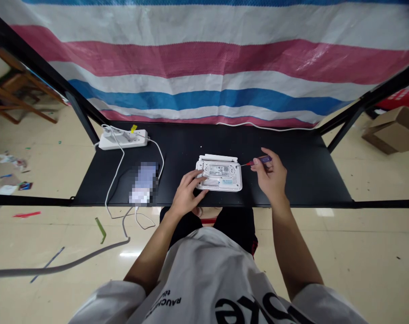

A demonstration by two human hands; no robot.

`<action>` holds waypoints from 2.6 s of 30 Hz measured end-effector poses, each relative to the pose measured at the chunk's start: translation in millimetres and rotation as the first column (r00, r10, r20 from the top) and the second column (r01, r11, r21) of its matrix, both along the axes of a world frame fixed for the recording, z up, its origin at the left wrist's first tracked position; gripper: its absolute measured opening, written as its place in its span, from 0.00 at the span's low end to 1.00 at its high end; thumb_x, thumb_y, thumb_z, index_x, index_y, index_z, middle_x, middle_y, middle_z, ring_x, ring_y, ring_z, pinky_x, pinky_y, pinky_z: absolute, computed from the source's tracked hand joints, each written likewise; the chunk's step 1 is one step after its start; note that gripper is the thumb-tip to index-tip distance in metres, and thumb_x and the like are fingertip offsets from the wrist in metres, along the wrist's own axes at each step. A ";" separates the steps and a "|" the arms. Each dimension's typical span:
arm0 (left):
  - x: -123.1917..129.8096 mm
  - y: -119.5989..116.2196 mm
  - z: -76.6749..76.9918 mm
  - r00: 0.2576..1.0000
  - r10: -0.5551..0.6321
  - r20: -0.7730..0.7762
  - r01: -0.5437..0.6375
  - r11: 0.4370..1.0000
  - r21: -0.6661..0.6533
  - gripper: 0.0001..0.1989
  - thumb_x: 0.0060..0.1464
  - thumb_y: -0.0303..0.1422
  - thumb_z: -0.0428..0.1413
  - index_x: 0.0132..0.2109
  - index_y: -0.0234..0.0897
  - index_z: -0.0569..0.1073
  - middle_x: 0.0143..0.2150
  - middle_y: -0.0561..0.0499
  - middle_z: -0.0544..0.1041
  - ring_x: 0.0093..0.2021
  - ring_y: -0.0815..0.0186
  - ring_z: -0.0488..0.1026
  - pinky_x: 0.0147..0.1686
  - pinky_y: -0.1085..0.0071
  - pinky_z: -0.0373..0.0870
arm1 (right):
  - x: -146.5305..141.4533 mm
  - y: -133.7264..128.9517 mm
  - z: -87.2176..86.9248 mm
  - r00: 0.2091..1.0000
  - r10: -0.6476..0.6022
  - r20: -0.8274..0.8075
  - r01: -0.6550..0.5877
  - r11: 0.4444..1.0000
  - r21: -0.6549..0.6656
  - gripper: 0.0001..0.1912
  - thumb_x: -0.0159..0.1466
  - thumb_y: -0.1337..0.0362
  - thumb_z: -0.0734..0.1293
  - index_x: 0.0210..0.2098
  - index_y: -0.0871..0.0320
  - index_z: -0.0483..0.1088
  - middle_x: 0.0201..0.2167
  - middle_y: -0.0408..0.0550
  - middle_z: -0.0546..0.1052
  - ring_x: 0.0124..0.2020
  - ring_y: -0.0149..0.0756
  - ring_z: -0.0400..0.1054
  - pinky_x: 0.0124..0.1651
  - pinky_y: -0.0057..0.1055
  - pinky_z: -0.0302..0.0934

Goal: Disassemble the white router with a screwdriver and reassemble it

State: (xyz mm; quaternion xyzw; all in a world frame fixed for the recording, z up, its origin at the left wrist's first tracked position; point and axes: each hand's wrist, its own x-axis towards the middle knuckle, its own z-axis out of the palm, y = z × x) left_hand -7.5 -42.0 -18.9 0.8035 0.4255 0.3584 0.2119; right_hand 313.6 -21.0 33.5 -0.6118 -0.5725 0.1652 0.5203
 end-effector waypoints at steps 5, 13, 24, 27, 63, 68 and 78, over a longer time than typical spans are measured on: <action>-0.2 -0.2 0.0 1.000 0.001 0.002 -0.001 1.000 -0.003 0.19 0.69 0.36 0.62 0.64 0.46 0.74 0.72 0.45 0.71 0.73 0.52 0.65 0.72 0.46 0.67 | 2.9 0.5 -1.3 1.000 0.001 0.008 -0.001 1.000 -0.016 0.27 0.70 0.47 0.72 0.64 0.50 0.73 0.38 0.45 0.84 0.34 0.39 0.85 0.42 0.38 0.83; -0.1 0.0 -0.8 1.000 0.011 -0.005 -0.011 1.000 -0.014 0.19 0.68 0.37 0.62 0.64 0.47 0.75 0.71 0.44 0.71 0.73 0.50 0.66 0.71 0.44 0.68 | 2.9 2.1 2.6 0.994 0.069 0.086 -0.067 0.997 -0.035 0.25 0.71 0.48 0.71 0.63 0.49 0.74 0.41 0.46 0.84 0.34 0.39 0.83 0.40 0.37 0.82; -1.2 -0.9 -0.8 1.000 -0.001 -0.026 0.001 1.000 0.008 0.20 0.70 0.36 0.61 0.65 0.45 0.73 0.72 0.44 0.71 0.73 0.52 0.66 0.71 0.46 0.69 | -18.8 15.1 1.4 0.952 0.264 0.152 -0.269 0.963 0.015 0.19 0.73 0.56 0.71 0.62 0.47 0.74 0.53 0.49 0.85 0.47 0.41 0.85 0.53 0.43 0.82; -1.3 -0.8 -1.3 1.000 0.001 -0.024 -0.001 1.000 0.006 0.20 0.69 0.36 0.61 0.65 0.46 0.73 0.72 0.45 0.71 0.73 0.52 0.66 0.71 0.46 0.69 | -22.7 14.1 -6.2 0.952 0.193 0.237 -0.228 0.965 0.129 0.14 0.72 0.57 0.72 0.56 0.49 0.79 0.49 0.49 0.86 0.44 0.42 0.85 0.52 0.44 0.83; -3.1 -1.5 -3.6 0.998 0.006 -0.058 -0.004 0.999 0.043 0.21 0.70 0.36 0.61 0.67 0.46 0.72 0.72 0.44 0.71 0.73 0.50 0.67 0.71 0.44 0.69 | -24.9 16.8 -9.6 0.968 0.152 0.202 -0.197 0.954 0.227 0.14 0.71 0.58 0.73 0.55 0.50 0.78 0.49 0.51 0.80 0.44 0.41 0.81 0.45 0.41 0.83; -3.2 -2.5 -0.8 0.998 0.004 -0.058 -0.003 0.999 0.034 0.21 0.69 0.35 0.61 0.66 0.47 0.72 0.72 0.44 0.71 0.73 0.50 0.67 0.71 0.44 0.69 | -26.1 14.1 -13.1 0.961 0.202 0.190 -0.241 0.946 0.215 0.16 0.73 0.60 0.69 0.59 0.49 0.76 0.52 0.52 0.81 0.50 0.43 0.81 0.50 0.44 0.82; -4.8 -4.2 -0.5 0.998 -0.006 -0.055 0.008 0.999 0.033 0.21 0.71 0.34 0.59 0.67 0.46 0.72 0.73 0.43 0.70 0.74 0.50 0.66 0.71 0.43 0.69 | -30.4 15.4 -21.0 0.965 0.151 0.215 -0.215 0.923 0.318 0.16 0.73 0.64 0.70 0.59 0.49 0.75 0.50 0.52 0.81 0.45 0.40 0.81 0.46 0.41 0.82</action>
